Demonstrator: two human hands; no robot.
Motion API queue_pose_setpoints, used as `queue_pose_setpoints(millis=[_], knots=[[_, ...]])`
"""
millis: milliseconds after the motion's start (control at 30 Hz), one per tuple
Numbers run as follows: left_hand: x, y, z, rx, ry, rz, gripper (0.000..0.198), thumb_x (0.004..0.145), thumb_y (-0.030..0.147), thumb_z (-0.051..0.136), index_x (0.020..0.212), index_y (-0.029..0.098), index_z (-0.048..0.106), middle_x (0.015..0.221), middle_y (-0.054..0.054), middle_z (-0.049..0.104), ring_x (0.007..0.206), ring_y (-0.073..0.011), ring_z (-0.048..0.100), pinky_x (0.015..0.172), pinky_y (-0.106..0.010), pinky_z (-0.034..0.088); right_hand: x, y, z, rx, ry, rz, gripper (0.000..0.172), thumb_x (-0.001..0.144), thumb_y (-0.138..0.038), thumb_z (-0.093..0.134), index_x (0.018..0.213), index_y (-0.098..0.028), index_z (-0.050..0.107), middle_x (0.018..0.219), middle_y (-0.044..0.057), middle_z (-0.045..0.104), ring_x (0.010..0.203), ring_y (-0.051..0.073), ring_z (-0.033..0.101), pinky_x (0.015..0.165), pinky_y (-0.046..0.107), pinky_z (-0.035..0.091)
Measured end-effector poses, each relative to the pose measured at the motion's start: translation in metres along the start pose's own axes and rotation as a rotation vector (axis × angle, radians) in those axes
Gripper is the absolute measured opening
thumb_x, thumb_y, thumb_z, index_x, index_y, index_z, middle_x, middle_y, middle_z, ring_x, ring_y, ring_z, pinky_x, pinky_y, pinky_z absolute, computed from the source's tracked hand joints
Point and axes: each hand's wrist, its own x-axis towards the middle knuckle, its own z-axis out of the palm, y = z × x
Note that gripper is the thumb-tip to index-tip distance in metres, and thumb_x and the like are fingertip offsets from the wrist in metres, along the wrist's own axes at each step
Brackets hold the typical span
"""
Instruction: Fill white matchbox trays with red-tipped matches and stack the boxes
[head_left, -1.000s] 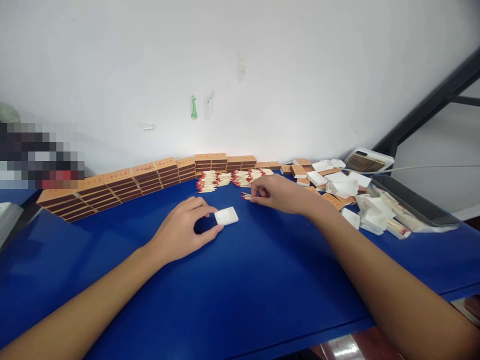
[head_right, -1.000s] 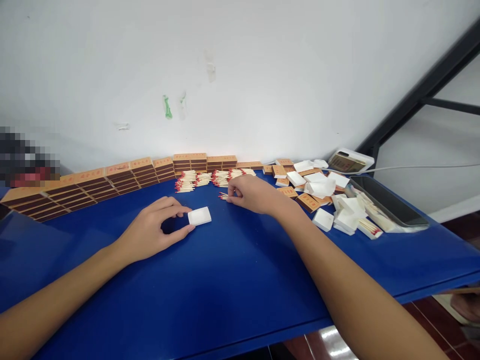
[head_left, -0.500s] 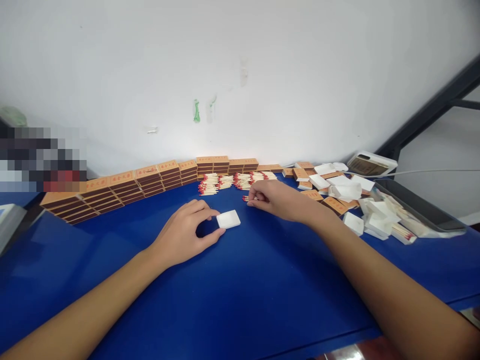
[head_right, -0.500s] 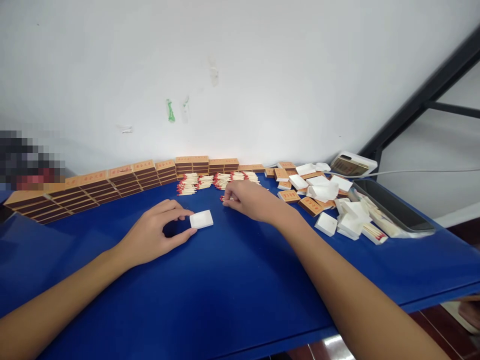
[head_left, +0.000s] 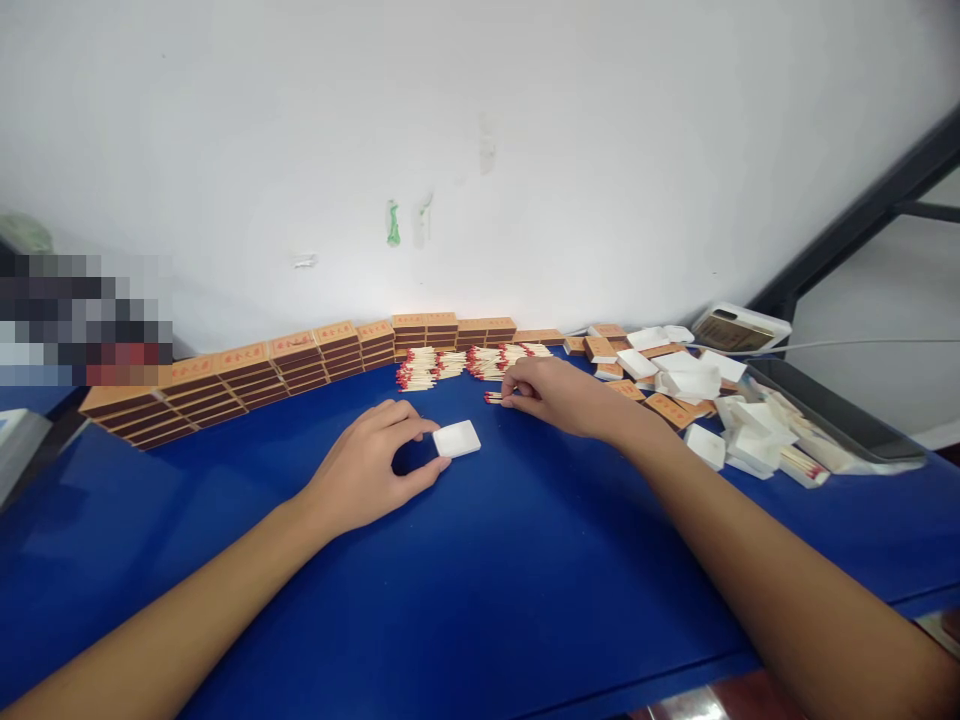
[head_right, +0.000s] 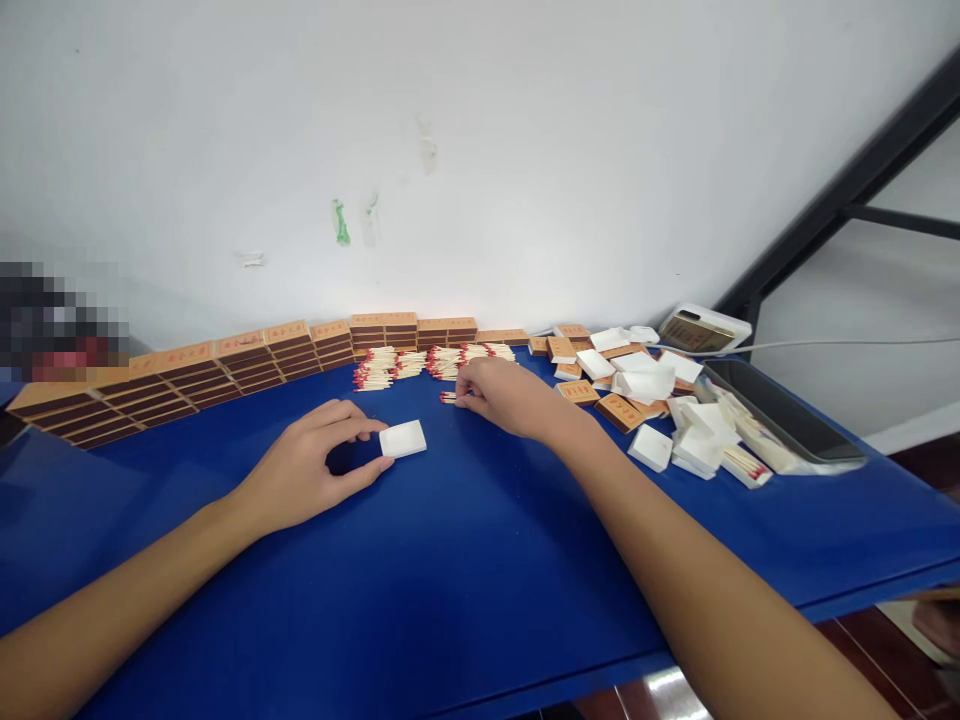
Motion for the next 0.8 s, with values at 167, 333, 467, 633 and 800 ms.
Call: queue_pose_setpoints(millis=[167,333,467,633,800], knots=[[0.001,-0.001,0.000,0.000,0.003,0.004,0.028,0.100,0.041,0.070,0.119,0.022,0.075,0.101,-0.005,0.069,0.093,-0.0222,0.063,0.080,-0.037,0.050,0.000,0.002,0.002,-0.008,-0.014,0.013,0.014,0.101,-0.022,0.059,0.089,-0.019,0.064,0.090,0.007,0.068,0.075,0.018,0.055,0.068,0.030,0.035],[0.001,-0.001,0.001,0.002,0.013,0.010,0.028,0.099,0.040,0.071,0.119,0.021,0.075,0.100,-0.005,0.069,0.092,-0.0223,0.063,0.080,-0.038,0.051,-0.002,-0.006,0.002,0.011,0.007,-0.008,0.015,0.104,-0.024,0.057,0.091,-0.019,0.063,0.090,0.008,0.067,0.078,0.019,0.056,0.070,0.030,0.036],[0.000,0.000,0.001,0.022,0.024,0.032,0.026,0.099,0.038,0.071,0.119,0.021,0.075,0.099,-0.005,0.069,0.091,-0.0221,0.063,0.080,-0.038,0.051,-0.007,-0.028,0.002,0.084,0.068,-0.107,0.015,0.105,-0.027,0.058,0.094,-0.020,0.065,0.088,0.005,0.065,0.077,0.019,0.055,0.069,0.030,0.036],[0.001,0.002,0.001,0.046,0.052,0.064,0.025,0.099,0.034,0.070,0.120,0.021,0.073,0.101,-0.005,0.071,0.092,-0.0223,0.064,0.081,-0.038,0.052,-0.014,-0.055,0.009,0.078,-0.007,-0.158,0.010,0.106,-0.025,0.061,0.099,-0.019,0.066,0.093,0.004,0.065,0.075,0.016,0.053,0.067,0.029,0.034],[0.001,0.004,0.001,0.067,0.069,0.099,0.021,0.100,0.033,0.070,0.117,0.020,0.072,0.102,-0.005,0.072,0.092,-0.0217,0.065,0.081,-0.037,0.052,-0.016,-0.066,0.016,0.054,-0.061,-0.167,0.007,0.104,-0.018,0.061,0.099,-0.018,0.065,0.100,0.004,0.065,0.076,0.015,0.054,0.067,0.028,0.034]])
